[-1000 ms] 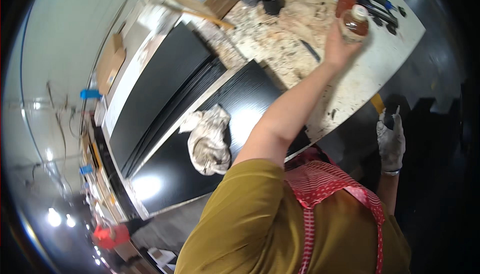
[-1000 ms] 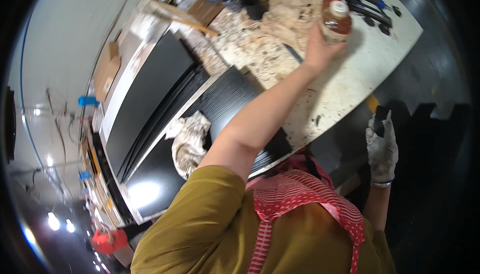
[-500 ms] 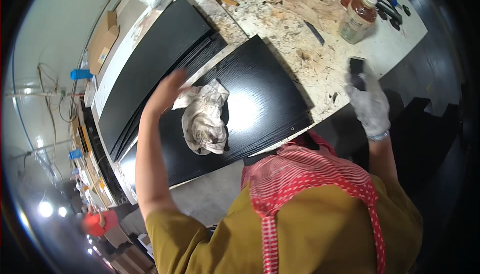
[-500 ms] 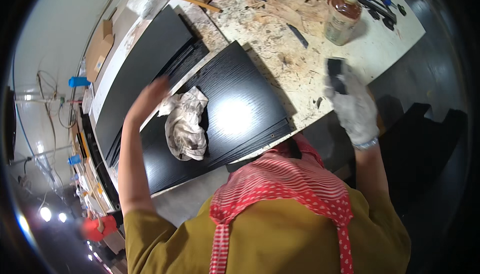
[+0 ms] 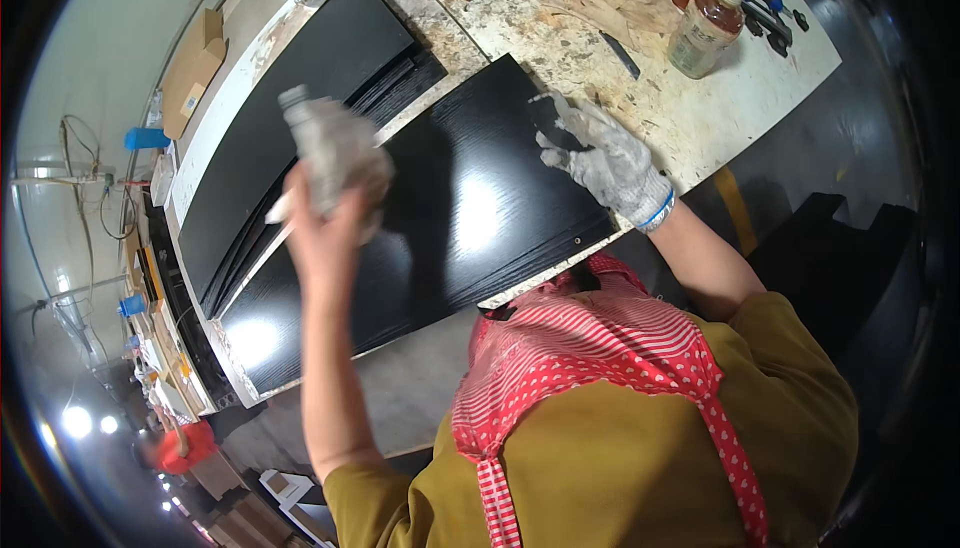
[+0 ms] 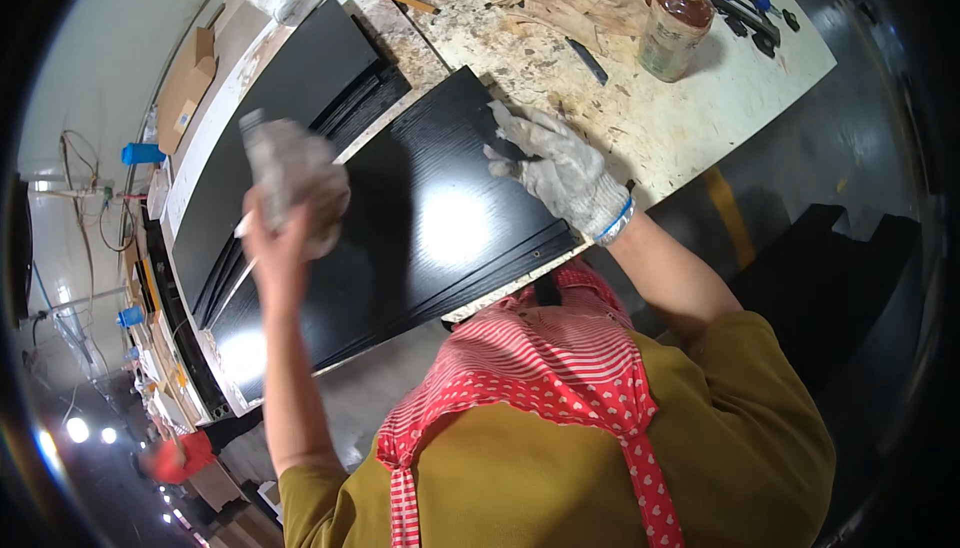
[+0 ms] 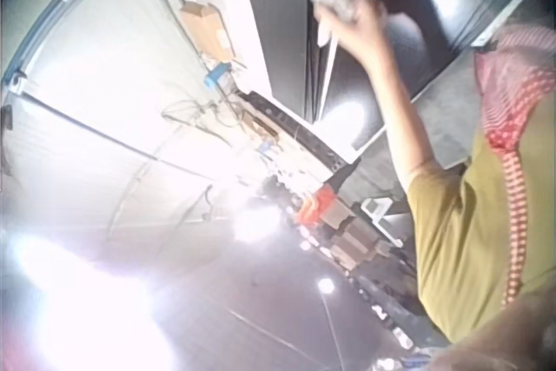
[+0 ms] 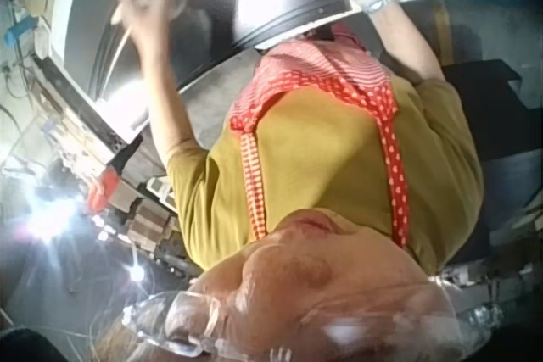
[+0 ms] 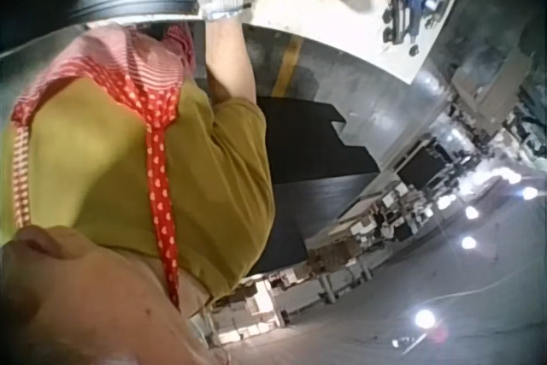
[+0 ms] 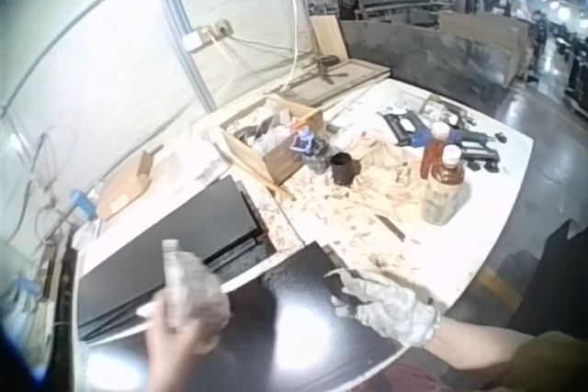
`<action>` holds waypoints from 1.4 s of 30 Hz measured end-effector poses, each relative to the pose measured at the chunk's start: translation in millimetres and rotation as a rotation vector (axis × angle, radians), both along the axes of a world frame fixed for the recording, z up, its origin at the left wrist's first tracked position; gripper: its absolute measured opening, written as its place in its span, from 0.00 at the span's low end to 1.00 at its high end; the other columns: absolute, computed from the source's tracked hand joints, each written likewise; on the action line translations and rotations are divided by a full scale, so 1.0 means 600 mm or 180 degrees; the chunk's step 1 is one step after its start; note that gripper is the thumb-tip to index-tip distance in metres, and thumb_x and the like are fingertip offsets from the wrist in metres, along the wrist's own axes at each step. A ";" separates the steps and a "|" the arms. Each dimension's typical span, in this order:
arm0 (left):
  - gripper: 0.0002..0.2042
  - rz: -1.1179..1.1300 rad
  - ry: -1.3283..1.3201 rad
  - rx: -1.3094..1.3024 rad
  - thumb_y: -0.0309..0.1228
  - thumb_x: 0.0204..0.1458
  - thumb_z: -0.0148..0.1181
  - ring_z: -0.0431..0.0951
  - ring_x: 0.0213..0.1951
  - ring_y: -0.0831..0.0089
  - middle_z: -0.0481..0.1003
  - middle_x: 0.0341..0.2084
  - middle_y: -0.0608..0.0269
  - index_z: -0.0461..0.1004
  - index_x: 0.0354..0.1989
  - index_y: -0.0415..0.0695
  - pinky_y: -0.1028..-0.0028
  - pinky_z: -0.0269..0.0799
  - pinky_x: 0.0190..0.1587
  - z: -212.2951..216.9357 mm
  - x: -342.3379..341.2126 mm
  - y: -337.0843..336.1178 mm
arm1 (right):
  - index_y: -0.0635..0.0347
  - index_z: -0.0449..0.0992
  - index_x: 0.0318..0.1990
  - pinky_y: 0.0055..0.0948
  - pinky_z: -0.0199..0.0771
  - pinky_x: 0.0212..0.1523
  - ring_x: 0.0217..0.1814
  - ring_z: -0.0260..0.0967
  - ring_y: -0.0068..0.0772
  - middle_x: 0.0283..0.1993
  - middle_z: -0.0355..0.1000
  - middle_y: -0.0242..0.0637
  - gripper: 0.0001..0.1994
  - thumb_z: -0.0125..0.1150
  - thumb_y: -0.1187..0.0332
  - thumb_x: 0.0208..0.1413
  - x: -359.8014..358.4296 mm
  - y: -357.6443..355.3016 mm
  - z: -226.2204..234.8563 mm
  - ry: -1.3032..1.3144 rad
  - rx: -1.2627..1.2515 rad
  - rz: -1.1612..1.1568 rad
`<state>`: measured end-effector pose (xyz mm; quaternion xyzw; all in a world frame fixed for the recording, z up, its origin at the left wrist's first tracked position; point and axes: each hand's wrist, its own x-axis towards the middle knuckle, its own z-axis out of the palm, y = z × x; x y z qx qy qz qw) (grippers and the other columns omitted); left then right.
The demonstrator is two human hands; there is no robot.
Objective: Polishing and cleaning black wood furniture panels using a cloth and liquid solvent.
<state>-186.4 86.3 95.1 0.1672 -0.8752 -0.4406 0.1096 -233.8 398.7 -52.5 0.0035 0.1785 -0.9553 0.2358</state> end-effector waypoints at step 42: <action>0.14 -0.1841 0.0004 -0.1733 0.34 0.54 0.63 0.76 0.46 0.54 0.78 0.38 0.50 0.77 0.47 0.43 0.57 0.70 0.52 -0.162 -0.023 0.057 | 0.51 0.68 0.66 0.37 0.81 0.53 0.64 0.66 0.56 0.69 0.63 0.50 0.21 0.54 0.58 0.69 0.002 -0.001 -0.038 -0.0608 -0.0576 -0.0250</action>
